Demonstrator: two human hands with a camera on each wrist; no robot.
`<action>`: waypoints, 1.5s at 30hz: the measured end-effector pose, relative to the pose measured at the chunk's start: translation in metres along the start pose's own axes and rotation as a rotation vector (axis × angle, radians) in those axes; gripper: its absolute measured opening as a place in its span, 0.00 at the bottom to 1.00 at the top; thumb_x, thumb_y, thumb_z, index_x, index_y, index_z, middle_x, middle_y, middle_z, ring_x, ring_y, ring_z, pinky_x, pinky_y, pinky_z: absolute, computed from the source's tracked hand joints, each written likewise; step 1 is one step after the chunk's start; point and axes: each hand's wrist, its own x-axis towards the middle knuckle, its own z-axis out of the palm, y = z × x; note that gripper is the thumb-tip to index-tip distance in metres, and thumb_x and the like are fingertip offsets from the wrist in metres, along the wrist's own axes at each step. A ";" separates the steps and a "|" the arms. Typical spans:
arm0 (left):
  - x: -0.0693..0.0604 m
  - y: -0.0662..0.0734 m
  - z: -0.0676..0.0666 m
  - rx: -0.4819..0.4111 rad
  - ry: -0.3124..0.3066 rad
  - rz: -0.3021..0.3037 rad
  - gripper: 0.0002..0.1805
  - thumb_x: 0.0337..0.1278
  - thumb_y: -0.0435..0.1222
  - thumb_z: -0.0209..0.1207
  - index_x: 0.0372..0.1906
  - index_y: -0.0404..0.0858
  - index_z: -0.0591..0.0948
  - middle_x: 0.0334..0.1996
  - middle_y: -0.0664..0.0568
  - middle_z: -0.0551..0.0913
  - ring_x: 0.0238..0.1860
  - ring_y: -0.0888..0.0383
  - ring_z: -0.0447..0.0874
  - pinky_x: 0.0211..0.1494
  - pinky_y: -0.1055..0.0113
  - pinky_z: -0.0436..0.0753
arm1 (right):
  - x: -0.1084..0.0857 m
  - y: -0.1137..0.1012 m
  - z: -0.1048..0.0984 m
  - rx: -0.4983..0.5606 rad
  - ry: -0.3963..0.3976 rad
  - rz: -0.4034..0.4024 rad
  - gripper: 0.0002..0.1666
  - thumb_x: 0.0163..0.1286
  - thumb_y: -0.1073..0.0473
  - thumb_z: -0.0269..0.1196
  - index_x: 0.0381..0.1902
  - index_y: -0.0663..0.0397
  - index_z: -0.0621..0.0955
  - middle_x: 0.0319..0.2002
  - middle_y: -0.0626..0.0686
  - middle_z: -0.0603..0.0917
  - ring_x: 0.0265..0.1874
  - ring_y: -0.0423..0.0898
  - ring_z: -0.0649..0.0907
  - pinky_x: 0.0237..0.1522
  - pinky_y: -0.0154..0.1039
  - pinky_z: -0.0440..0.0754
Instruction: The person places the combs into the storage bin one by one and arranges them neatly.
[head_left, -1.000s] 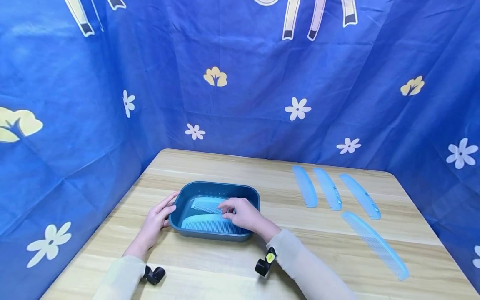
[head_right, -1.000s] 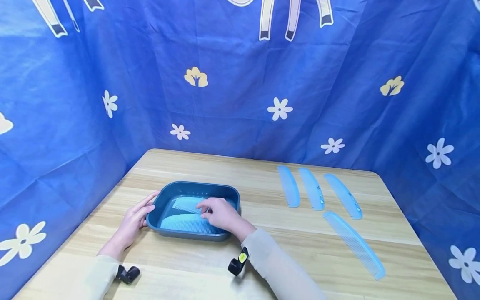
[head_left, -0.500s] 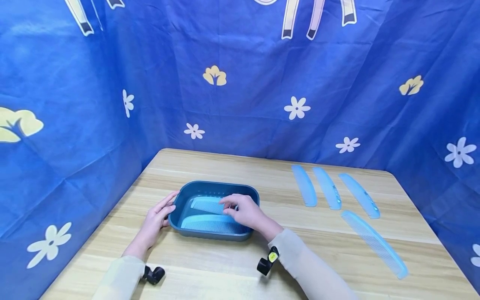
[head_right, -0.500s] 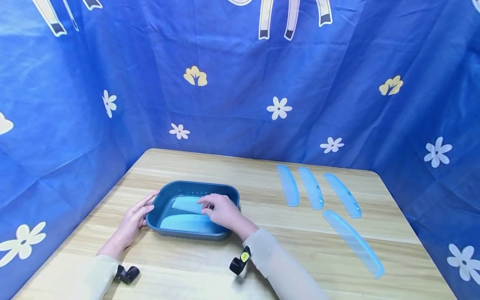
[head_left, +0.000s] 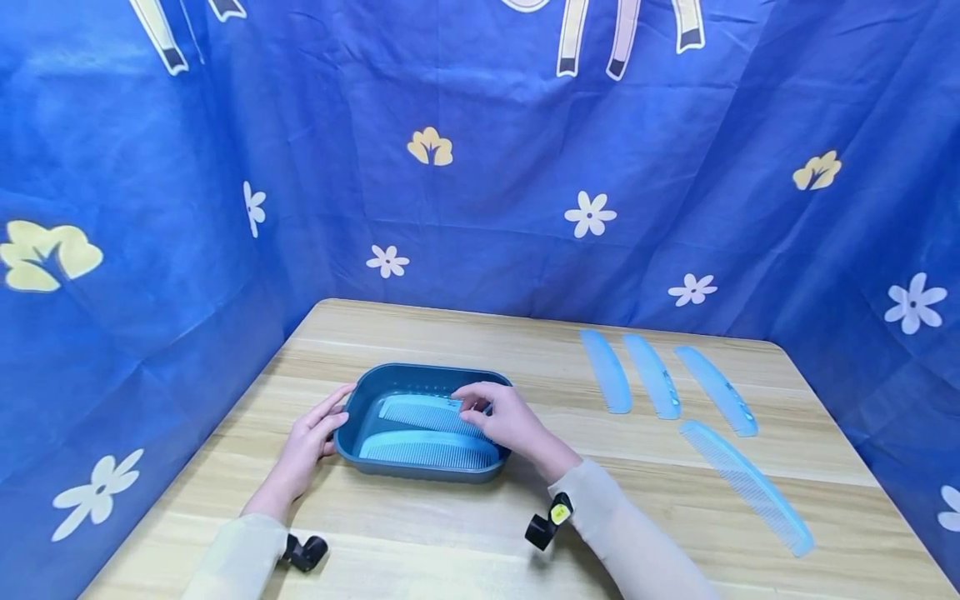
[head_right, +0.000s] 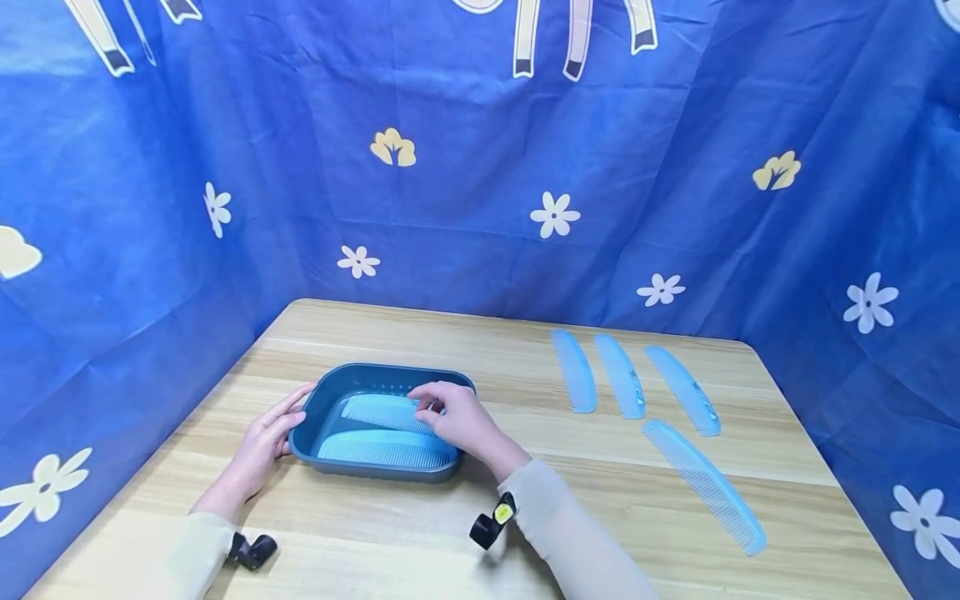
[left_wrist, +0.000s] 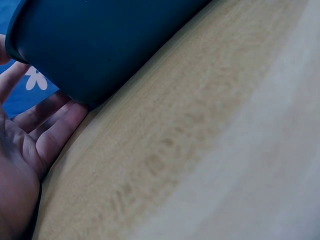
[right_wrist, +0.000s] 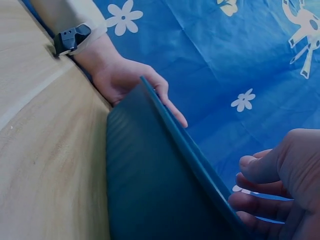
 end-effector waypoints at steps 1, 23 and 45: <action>0.001 0.000 -0.001 0.001 -0.001 -0.001 0.27 0.68 0.40 0.48 0.70 0.43 0.62 0.62 0.34 0.59 0.43 0.64 0.77 0.37 0.67 0.82 | 0.000 0.000 -0.001 0.016 0.005 0.004 0.16 0.61 0.66 0.64 0.48 0.55 0.81 0.31 0.44 0.80 0.31 0.40 0.78 0.33 0.35 0.79; 0.024 0.006 -0.016 0.014 -0.035 0.021 0.27 0.68 0.40 0.49 0.69 0.43 0.63 0.61 0.35 0.63 0.44 0.62 0.79 0.37 0.66 0.82 | 0.004 -0.019 -0.043 0.246 0.210 0.150 0.17 0.62 0.71 0.61 0.49 0.68 0.78 0.36 0.64 0.81 0.32 0.56 0.80 0.32 0.33 0.78; 0.044 0.012 -0.023 0.031 -0.067 -0.017 0.27 0.68 0.41 0.48 0.70 0.42 0.62 0.63 0.33 0.61 0.46 0.64 0.77 0.38 0.67 0.82 | 0.004 0.032 -0.071 0.285 0.355 0.240 0.20 0.62 0.73 0.60 0.52 0.74 0.75 0.36 0.70 0.80 0.30 0.61 0.80 0.34 0.58 0.79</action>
